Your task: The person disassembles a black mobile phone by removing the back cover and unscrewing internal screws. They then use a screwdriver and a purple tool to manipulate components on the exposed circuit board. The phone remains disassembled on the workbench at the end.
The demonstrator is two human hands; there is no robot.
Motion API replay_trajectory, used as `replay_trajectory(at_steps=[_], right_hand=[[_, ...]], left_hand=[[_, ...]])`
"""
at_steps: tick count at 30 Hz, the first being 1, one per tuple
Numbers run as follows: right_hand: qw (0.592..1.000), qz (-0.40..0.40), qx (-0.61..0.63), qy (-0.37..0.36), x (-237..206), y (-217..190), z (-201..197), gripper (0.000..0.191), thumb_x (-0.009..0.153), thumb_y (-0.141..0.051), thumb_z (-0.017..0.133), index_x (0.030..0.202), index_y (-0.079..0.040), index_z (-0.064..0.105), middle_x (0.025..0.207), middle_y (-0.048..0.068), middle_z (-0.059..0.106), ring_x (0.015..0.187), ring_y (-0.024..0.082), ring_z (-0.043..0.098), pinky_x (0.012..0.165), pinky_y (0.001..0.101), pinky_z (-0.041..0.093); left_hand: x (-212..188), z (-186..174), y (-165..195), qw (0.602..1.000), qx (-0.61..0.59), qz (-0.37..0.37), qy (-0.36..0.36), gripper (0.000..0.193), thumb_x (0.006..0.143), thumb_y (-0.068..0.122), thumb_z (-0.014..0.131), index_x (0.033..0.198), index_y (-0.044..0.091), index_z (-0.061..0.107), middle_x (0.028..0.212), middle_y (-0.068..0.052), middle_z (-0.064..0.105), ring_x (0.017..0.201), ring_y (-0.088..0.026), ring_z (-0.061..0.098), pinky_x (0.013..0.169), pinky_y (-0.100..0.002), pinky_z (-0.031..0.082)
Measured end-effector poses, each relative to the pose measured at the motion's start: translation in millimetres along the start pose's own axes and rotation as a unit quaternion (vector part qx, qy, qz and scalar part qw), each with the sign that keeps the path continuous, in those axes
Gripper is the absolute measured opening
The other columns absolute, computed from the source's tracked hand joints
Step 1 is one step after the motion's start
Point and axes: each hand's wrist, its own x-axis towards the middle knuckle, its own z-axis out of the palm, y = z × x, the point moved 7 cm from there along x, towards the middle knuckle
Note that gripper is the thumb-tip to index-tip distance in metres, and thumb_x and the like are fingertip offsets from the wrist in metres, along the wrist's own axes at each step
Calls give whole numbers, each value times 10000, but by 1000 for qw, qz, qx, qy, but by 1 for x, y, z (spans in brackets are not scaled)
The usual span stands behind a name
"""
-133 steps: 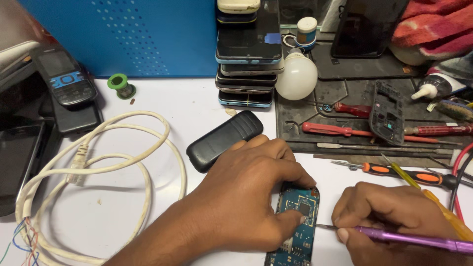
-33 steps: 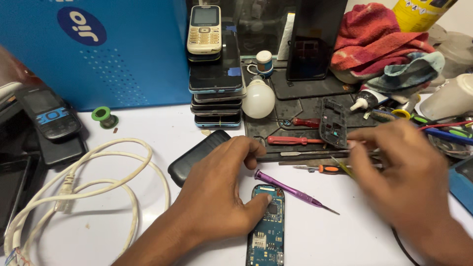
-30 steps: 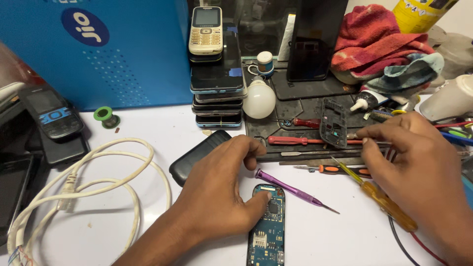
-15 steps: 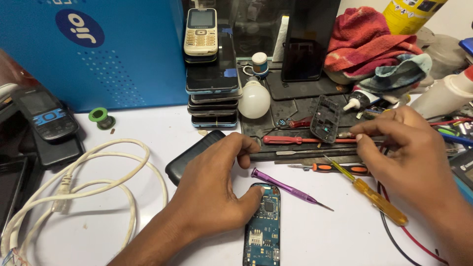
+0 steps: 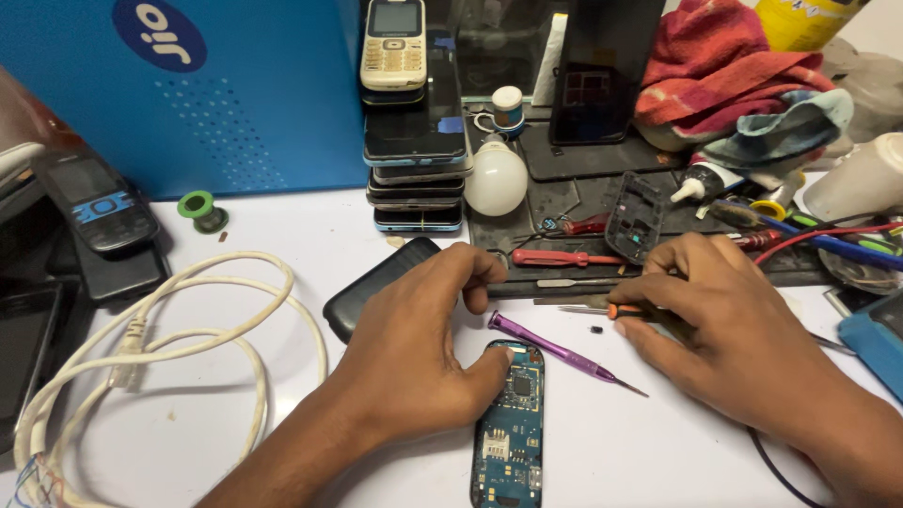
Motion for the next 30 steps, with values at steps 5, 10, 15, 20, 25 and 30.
replay_trajectory(at_steps=[5, 10, 15, 20, 25, 30], right_hand=[[985, -28, 106, 136, -6, -7, -25, 223, 871, -203, 731, 1078, -121, 756, 1056, 64, 621, 967, 213, 582, 757, 337, 443], [843, 71, 476, 239, -21, 39, -19, 180, 1026, -190, 547, 1183, -106, 572, 1093, 41, 656, 1064, 150, 630, 976, 315, 527], [654, -4, 741, 154, -18, 77, 4, 192, 1166, -144, 469, 1113, 21, 550, 983, 166, 582, 905, 237, 568, 830, 411, 520], [683, 143, 709, 97, -31, 81, 27, 226, 1030, -110, 546, 1250, -61, 537, 1039, 243, 671, 816, 324, 621, 663, 492, 509], [781, 33, 622, 46, -46, 38, 21, 411, 917, -67, 656, 1301, -6, 522, 994, 272, 682, 849, 269, 622, 753, 455, 531], [741, 84, 665, 24, -56, 38, 46, 221, 1032, -66, 635, 1110, 39, 457, 944, 243, 540, 777, 256, 542, 707, 444, 495]], left_hand=[[1, -1, 0, 1000, -1, 11, 1, 539, 672, 213, 746, 1164, 71, 579, 917, -70, 644, 824, -244, 655, 715, -387, 507], [0, 0, 2, 1000, -12, 22, 0, 477, 676, 209, 736, 1110, 71, 593, 903, -71, 639, 823, -235, 656, 718, -380, 512], [0, 1, 4, 999, -6, 33, -17, 351, 675, 196, 710, 997, 78, 631, 846, -59, 633, 771, -217, 649, 681, -375, 502], [1, 2, 1, 999, 4, 6, -33, 261, 649, 199, 704, 883, 89, 668, 730, -36, 617, 643, -201, 636, 579, -371, 497], [0, 3, 0, 999, -5, 2, -40, 241, 655, 209, 699, 857, 78, 678, 713, -47, 640, 635, -198, 648, 579, -360, 515], [-2, 4, 3, 999, 0, 26, -48, 289, 657, 215, 697, 907, 71, 702, 751, -51, 668, 678, -215, 679, 613, -363, 529]])
